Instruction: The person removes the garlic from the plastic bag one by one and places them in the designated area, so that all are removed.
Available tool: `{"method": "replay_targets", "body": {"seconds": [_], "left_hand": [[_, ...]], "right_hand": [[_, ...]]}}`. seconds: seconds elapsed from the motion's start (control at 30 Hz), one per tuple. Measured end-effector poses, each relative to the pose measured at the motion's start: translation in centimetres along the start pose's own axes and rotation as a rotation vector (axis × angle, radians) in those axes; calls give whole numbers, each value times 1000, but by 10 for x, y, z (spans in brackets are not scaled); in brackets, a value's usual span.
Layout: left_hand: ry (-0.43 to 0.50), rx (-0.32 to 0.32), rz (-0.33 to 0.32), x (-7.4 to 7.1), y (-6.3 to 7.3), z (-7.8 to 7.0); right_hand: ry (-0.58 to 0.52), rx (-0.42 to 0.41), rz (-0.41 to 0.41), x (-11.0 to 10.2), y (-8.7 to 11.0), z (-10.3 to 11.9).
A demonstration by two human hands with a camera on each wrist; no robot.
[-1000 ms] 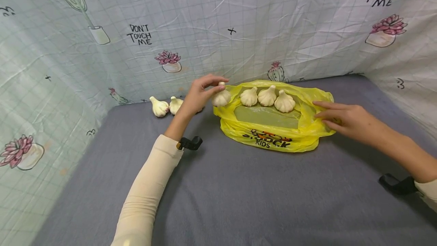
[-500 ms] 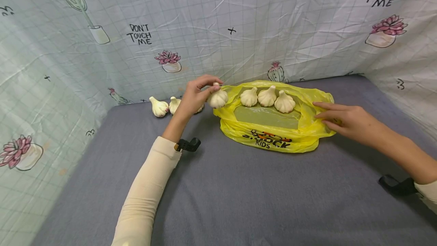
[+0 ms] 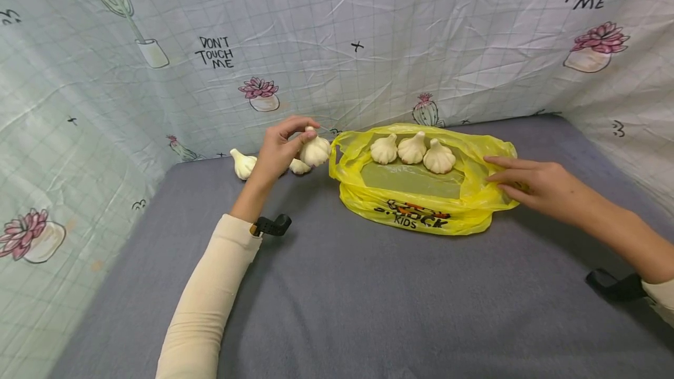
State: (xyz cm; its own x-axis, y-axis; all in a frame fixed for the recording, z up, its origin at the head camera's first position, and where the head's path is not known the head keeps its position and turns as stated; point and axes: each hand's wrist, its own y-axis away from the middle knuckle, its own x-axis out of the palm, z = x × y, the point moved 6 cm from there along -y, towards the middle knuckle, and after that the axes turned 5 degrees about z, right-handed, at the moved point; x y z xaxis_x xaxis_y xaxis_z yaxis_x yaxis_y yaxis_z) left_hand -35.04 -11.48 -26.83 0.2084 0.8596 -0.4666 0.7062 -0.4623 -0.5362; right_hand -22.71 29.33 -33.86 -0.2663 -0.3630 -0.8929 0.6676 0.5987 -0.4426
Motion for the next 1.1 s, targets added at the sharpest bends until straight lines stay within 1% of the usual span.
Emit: {"method": "replay_targets", "body": {"seconds": [0.03,0.13,0.27,0.3,0.4,0.53,0.63,0.7,0.83,0.87,1.03,1.07,1.1], "left_hand": [[-7,1,1,-2,1,0],[-27,-17,-4,-8,3,11],[-25,-78,-35,-19,6,32],[-22,-89,-42,-21,7,35],[-12,-100,-54,-28,10,37],[-13,-118,-48,-35,17,39],[-34,-134,-25,-39,22,41],[-48,-129,1,-40,25,42],[-101,-156,59,-42,33,44],[-114,-174,72,-43,36,45],[-168,-302,124,-48,48,49],[-176,-319,136,-48,50,50],[-184,-321,147,-49,52,49]], "right_hand": [[-2,0,2,0,0,0],[-8,2,8,-1,-1,0],[-13,-2,5,-2,-1,0],[-16,-5,2,-2,-1,0],[-20,-9,-3,-3,-1,-1],[-22,-13,-6,-3,-2,-1],[-23,-16,-6,-4,-2,-1],[-26,-16,-6,-3,-2,-1],[-30,-13,0,-3,-1,-1],[-30,-11,1,-3,-1,-1],[-20,-12,2,-3,0,-2],[-16,-15,1,-3,0,-1],[-13,-15,2,-3,0,-1]]}}
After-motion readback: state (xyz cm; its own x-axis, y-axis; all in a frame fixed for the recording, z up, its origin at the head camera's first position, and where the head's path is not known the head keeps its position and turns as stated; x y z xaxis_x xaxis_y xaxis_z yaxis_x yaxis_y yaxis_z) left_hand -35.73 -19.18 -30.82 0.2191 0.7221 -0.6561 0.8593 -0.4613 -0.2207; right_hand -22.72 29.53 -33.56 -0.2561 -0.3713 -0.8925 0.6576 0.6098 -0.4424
